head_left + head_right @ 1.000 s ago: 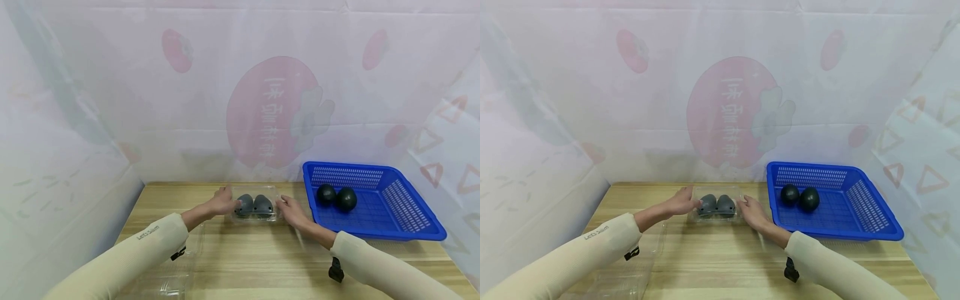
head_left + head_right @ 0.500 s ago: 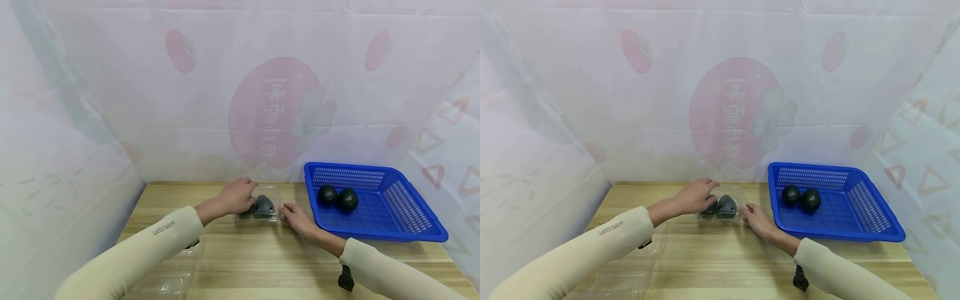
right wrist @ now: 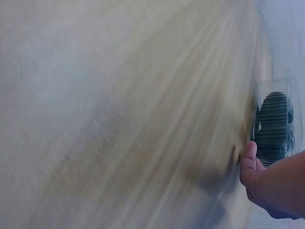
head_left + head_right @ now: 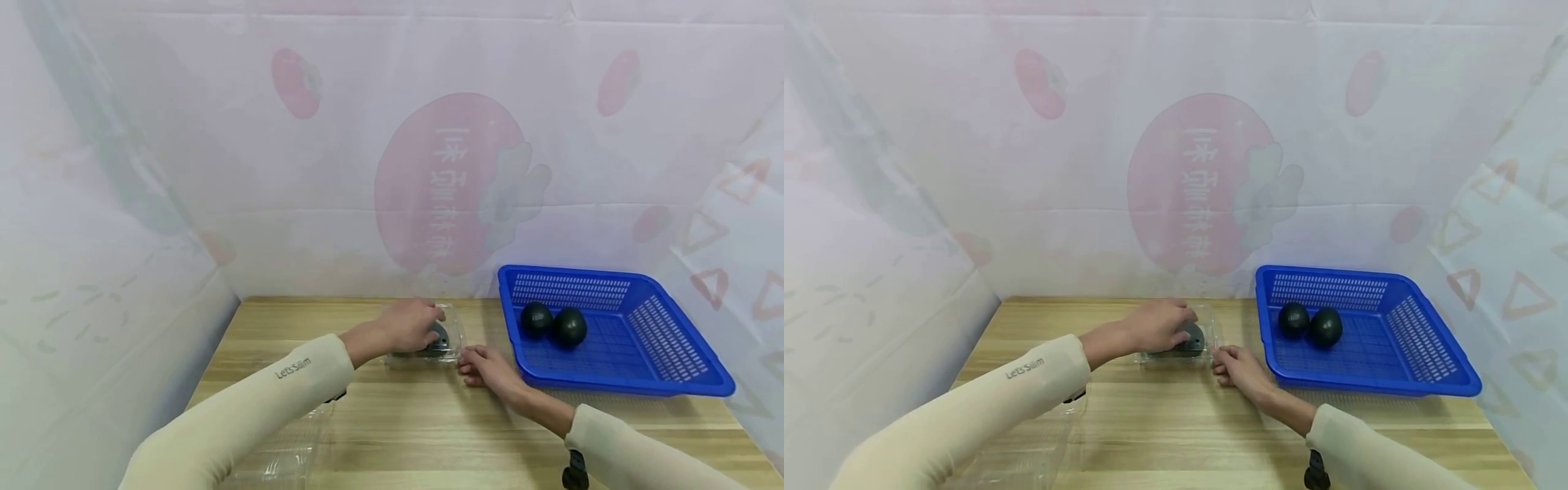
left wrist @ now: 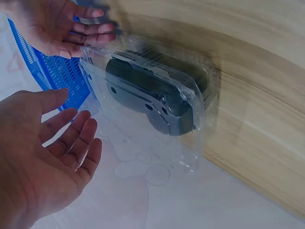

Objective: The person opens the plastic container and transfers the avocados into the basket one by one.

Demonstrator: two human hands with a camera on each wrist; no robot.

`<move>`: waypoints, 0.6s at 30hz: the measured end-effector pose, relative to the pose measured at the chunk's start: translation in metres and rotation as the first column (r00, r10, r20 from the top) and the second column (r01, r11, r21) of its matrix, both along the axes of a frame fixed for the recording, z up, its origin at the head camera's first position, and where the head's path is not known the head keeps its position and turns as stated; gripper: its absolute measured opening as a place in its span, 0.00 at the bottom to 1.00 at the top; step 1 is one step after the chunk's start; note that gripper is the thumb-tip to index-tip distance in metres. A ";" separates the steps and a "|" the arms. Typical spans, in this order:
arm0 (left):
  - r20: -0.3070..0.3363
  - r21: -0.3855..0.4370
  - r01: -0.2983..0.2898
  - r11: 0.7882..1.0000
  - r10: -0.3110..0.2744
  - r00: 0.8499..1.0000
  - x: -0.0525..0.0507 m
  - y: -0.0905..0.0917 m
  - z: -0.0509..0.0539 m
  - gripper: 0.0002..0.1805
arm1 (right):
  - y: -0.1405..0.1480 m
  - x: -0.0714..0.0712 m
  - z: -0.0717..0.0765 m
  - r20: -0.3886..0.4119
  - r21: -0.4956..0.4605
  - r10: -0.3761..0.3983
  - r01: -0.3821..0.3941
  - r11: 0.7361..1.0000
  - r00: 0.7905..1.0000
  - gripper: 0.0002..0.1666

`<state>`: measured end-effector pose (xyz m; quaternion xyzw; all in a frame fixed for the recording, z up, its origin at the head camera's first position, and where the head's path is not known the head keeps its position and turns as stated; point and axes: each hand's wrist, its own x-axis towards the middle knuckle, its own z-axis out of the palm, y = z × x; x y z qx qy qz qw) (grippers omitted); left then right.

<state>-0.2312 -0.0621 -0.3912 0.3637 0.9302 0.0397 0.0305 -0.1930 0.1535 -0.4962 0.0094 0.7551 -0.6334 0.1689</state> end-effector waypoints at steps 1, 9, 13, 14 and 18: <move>-0.002 -0.003 0.011 1.000 -0.011 1.000 0.000 0.002 -0.001 0.18 | 0.000 0.001 -0.001 0.002 -0.012 -0.003 0.003 1.000 1.000 0.25; 0.029 -0.055 0.048 0.997 -0.047 0.998 0.004 0.017 -0.010 0.16 | 0.002 0.006 -0.004 0.014 -0.076 -0.009 0.010 0.997 1.000 0.23; 0.043 -0.062 0.053 0.997 -0.050 0.998 0.005 0.022 -0.014 0.15 | 0.005 0.005 -0.007 0.017 -0.105 0.000 0.002 0.994 1.000 0.22; 0.046 -0.056 0.051 0.997 -0.049 0.998 0.005 0.024 -0.014 0.15 | 0.005 0.005 -0.008 0.014 -0.113 0.006 -0.005 0.994 1.000 0.21; 0.072 -0.034 0.056 0.998 -0.054 0.996 0.004 0.028 -0.018 0.15 | 0.005 0.003 -0.012 0.017 -0.143 0.012 -0.009 0.990 1.000 0.20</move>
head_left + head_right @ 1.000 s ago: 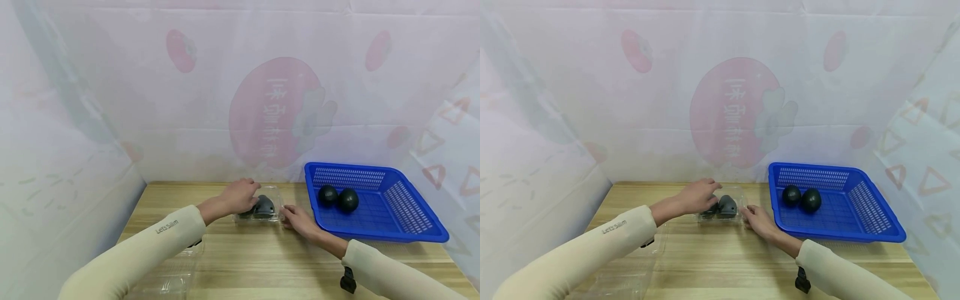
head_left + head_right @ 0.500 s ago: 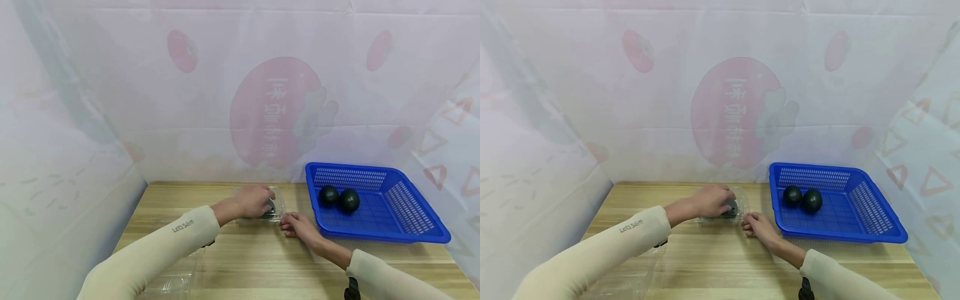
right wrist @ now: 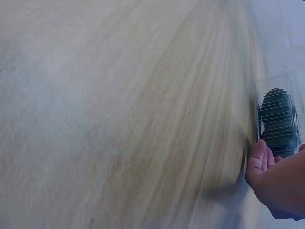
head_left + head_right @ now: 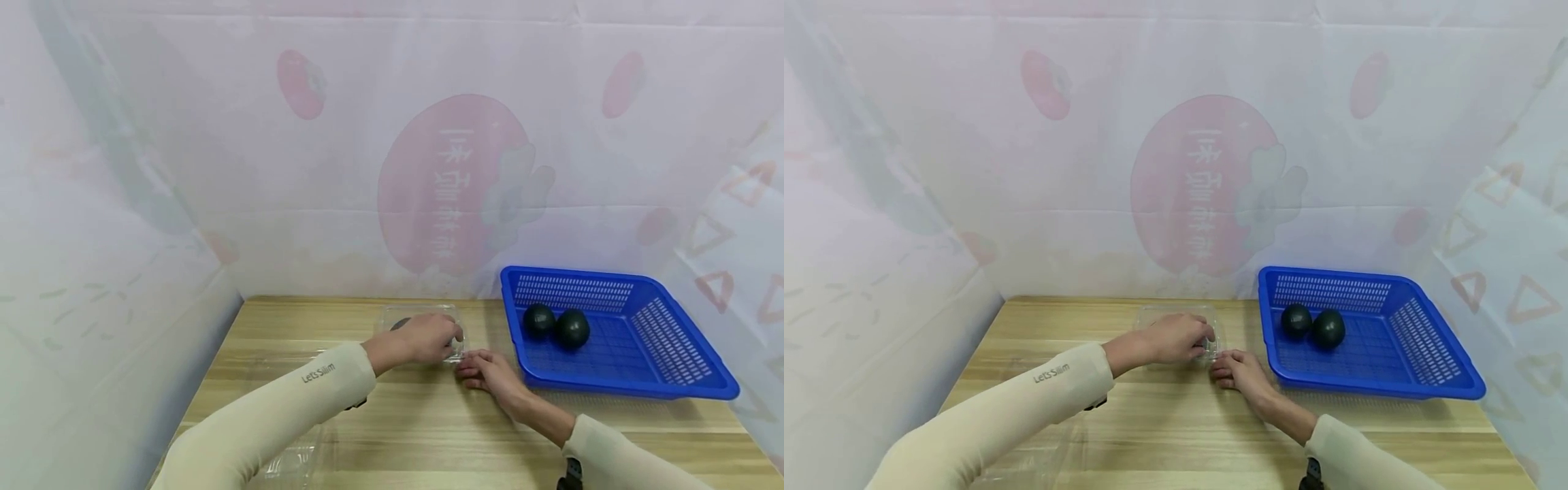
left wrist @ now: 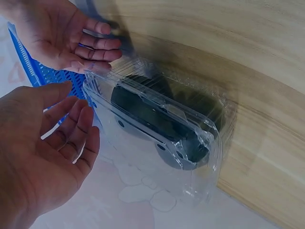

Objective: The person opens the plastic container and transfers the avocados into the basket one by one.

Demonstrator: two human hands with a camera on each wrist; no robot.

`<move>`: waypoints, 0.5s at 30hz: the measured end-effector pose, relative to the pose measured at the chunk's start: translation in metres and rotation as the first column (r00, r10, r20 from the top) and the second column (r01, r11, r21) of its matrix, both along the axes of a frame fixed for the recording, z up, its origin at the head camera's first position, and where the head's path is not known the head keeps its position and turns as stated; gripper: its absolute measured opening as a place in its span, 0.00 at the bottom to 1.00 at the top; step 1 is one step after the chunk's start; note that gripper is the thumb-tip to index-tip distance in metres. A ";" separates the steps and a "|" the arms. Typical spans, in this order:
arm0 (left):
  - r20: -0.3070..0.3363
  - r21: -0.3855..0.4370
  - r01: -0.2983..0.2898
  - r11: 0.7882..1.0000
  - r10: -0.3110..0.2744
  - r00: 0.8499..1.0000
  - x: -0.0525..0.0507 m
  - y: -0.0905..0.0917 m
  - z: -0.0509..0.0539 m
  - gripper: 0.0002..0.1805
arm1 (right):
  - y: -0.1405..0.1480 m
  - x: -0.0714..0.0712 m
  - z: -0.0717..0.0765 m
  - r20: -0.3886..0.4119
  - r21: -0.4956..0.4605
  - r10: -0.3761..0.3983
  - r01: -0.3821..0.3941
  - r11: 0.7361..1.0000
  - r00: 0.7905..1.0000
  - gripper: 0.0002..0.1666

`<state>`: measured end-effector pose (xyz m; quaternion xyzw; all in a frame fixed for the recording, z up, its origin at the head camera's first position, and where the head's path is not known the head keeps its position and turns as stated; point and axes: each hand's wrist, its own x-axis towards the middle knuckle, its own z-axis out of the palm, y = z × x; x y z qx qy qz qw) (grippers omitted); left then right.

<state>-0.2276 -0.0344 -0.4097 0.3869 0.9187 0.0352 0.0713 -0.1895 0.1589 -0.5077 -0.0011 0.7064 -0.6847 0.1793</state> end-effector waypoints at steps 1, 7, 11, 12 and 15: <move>0.003 -0.001 0.004 1.000 -0.004 1.000 0.000 0.001 -0.002 0.15 | 0.000 0.000 -0.001 0.003 -0.005 -0.001 0.001 1.000 1.000 0.19; 0.011 0.009 0.010 1.000 -0.010 1.000 -0.002 0.007 -0.011 0.14 | 0.000 -0.002 -0.005 0.009 -0.029 -0.019 0.019 0.999 1.000 0.15; 0.022 0.022 0.008 1.000 -0.009 1.000 -0.002 0.008 -0.012 0.13 | -0.002 -0.002 -0.007 -0.005 -0.043 -0.023 0.023 0.999 1.000 0.14; 0.023 0.020 0.007 1.000 -0.008 1.000 -0.002 0.009 -0.013 0.13 | -0.002 -0.002 -0.007 -0.009 -0.047 -0.022 0.021 0.999 1.000 0.14; 0.017 0.017 0.007 1.000 -0.007 1.000 -0.001 0.011 -0.014 0.12 | -0.002 -0.002 -0.008 -0.019 -0.068 -0.015 0.014 0.998 1.000 0.14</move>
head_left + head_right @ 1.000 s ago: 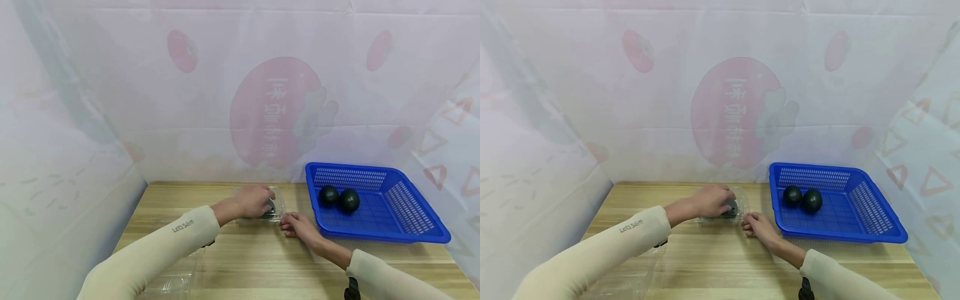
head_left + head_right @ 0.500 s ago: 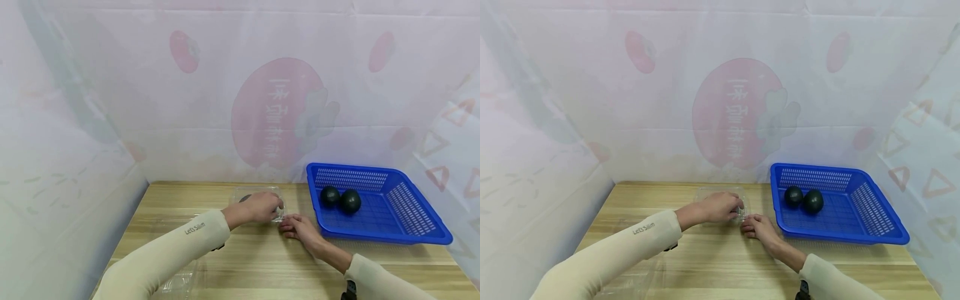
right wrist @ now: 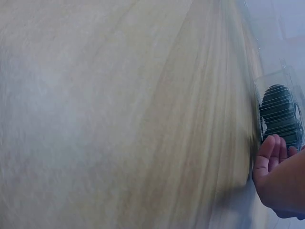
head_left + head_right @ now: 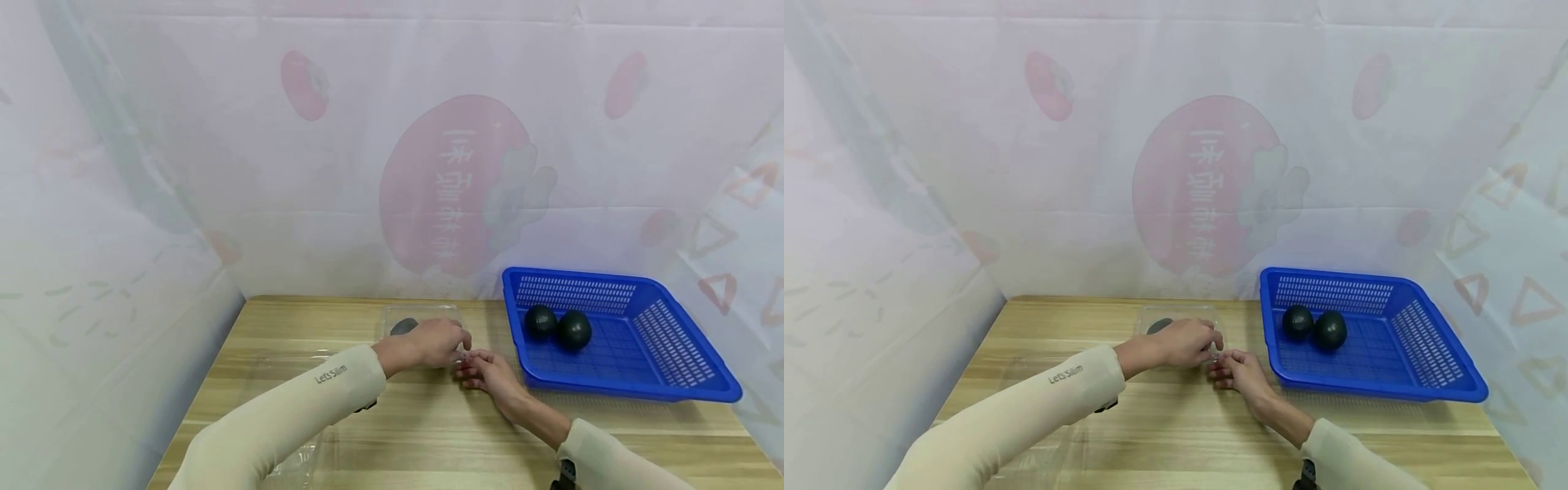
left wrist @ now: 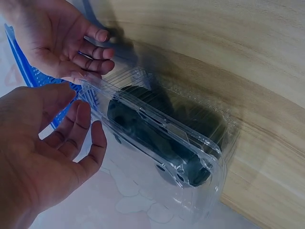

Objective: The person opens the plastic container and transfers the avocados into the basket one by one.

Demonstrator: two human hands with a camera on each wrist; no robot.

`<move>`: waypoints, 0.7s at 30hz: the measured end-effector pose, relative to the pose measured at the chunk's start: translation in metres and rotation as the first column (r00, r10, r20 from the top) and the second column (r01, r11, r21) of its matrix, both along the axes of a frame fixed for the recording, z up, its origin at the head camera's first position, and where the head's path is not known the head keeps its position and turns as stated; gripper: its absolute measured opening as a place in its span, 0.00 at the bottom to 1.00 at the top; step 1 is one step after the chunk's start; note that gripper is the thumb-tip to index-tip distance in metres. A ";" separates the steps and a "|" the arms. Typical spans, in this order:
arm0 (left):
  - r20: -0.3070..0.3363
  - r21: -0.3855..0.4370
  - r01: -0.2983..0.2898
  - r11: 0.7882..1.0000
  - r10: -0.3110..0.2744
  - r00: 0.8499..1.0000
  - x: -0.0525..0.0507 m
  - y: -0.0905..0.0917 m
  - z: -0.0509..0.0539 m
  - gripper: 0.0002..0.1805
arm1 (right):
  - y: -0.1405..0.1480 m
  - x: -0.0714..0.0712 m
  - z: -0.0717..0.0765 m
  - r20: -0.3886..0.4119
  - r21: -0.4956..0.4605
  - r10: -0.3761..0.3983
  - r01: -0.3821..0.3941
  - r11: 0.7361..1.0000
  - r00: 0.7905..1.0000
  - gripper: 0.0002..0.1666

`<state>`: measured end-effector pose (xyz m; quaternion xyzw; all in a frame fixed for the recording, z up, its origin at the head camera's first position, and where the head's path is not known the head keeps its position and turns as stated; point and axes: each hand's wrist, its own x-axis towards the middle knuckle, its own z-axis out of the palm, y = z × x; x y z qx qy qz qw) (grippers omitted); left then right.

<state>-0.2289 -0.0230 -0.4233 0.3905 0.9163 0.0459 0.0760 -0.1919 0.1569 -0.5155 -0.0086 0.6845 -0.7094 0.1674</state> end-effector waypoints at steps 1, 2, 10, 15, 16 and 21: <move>-0.003 -0.004 -0.001 1.000 0.001 1.000 0.001 0.001 0.000 0.11 | 0.000 0.000 -0.001 -0.001 -0.007 0.002 -0.002 1.000 1.000 0.14; -0.008 -0.006 -0.003 1.000 0.003 1.000 0.001 0.002 -0.001 0.11 | 0.000 0.000 -0.001 -0.001 -0.015 0.002 -0.002 1.000 1.000 0.14; -0.084 -0.043 -0.012 0.999 0.009 0.996 0.003 0.006 -0.008 0.08 | 0.000 0.002 -0.003 -0.001 -0.037 -0.008 0.008 0.999 1.000 0.11; -0.145 -0.064 -0.022 0.998 0.012 0.989 0.004 0.009 -0.013 0.03 | 0.001 0.001 -0.006 -0.009 -0.048 0.003 -0.003 0.999 1.000 0.11; -0.154 -0.066 -0.025 0.998 0.014 0.988 0.004 0.009 -0.014 0.03 | 0.001 0.001 -0.007 -0.010 -0.049 0.002 -0.003 0.999 1.000 0.11; -0.183 -0.085 -0.031 0.996 0.015 0.983 0.005 0.014 -0.015 0.11 | 0.001 0.002 -0.009 -0.009 -0.044 -0.006 0.006 0.999 1.000 0.12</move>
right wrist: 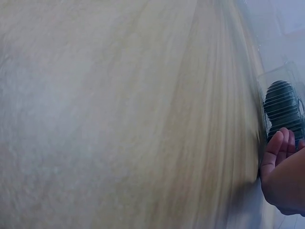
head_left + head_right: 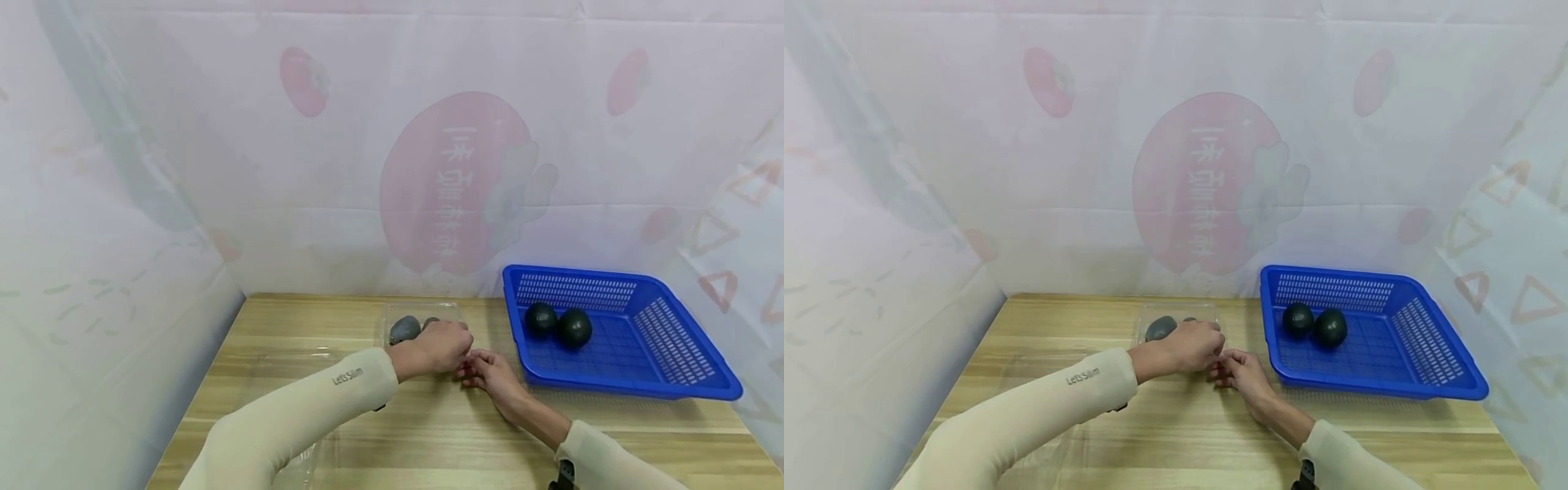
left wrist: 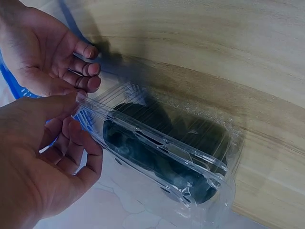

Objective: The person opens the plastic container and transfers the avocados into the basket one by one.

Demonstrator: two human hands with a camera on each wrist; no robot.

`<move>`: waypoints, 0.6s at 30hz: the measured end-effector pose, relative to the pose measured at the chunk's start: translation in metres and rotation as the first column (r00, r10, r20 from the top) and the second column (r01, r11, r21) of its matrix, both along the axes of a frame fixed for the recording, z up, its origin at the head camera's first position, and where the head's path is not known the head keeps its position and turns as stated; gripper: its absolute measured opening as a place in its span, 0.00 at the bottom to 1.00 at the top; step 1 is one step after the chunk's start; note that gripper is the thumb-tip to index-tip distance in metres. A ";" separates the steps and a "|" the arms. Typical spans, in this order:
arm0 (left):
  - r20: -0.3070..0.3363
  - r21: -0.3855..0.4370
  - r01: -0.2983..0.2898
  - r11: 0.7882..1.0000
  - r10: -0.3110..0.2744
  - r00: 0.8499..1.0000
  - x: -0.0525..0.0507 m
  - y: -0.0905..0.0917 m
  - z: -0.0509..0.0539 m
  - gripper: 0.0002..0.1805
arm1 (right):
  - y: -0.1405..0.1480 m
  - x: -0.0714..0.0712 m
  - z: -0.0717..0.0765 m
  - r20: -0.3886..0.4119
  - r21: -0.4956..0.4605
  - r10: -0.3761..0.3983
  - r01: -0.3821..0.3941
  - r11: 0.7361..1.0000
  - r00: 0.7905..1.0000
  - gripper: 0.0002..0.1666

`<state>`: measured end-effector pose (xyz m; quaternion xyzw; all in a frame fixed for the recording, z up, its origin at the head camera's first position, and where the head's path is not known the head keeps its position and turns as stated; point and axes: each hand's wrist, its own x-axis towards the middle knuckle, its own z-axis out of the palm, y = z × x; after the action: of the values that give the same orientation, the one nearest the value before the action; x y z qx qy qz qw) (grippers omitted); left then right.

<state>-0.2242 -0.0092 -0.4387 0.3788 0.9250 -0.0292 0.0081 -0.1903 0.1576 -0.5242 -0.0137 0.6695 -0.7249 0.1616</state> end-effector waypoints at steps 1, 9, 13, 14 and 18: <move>-0.002 -0.003 -0.001 1.000 0.001 1.000 0.000 0.001 0.000 0.12 | 0.000 0.000 0.000 0.001 0.000 -0.004 0.004 1.000 1.000 0.12; 0.014 0.023 -0.020 1.000 0.019 1.000 0.000 0.005 0.000 0.18 | 0.002 -0.001 0.000 -0.004 -0.004 0.010 -0.010 1.000 1.000 0.10; 0.025 0.044 -0.036 0.998 0.035 0.999 0.000 0.006 0.000 0.19 | 0.003 -0.003 -0.002 0.003 -0.015 0.025 -0.025 1.000 1.000 0.09; 0.026 0.047 -0.038 0.998 0.037 0.999 0.000 0.006 0.000 0.20 | 0.004 -0.003 -0.002 0.003 -0.019 0.028 -0.028 0.999 1.000 0.09; 0.032 0.053 -0.042 0.998 0.040 0.999 0.000 0.005 -0.001 0.22 | 0.004 -0.003 -0.003 0.012 -0.037 0.030 -0.029 0.999 0.999 0.10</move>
<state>-0.2246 -0.0038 -0.4395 0.3601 0.9328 0.0019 0.0128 -0.1934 0.1611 -0.5269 -0.0220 0.6546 -0.7348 0.1762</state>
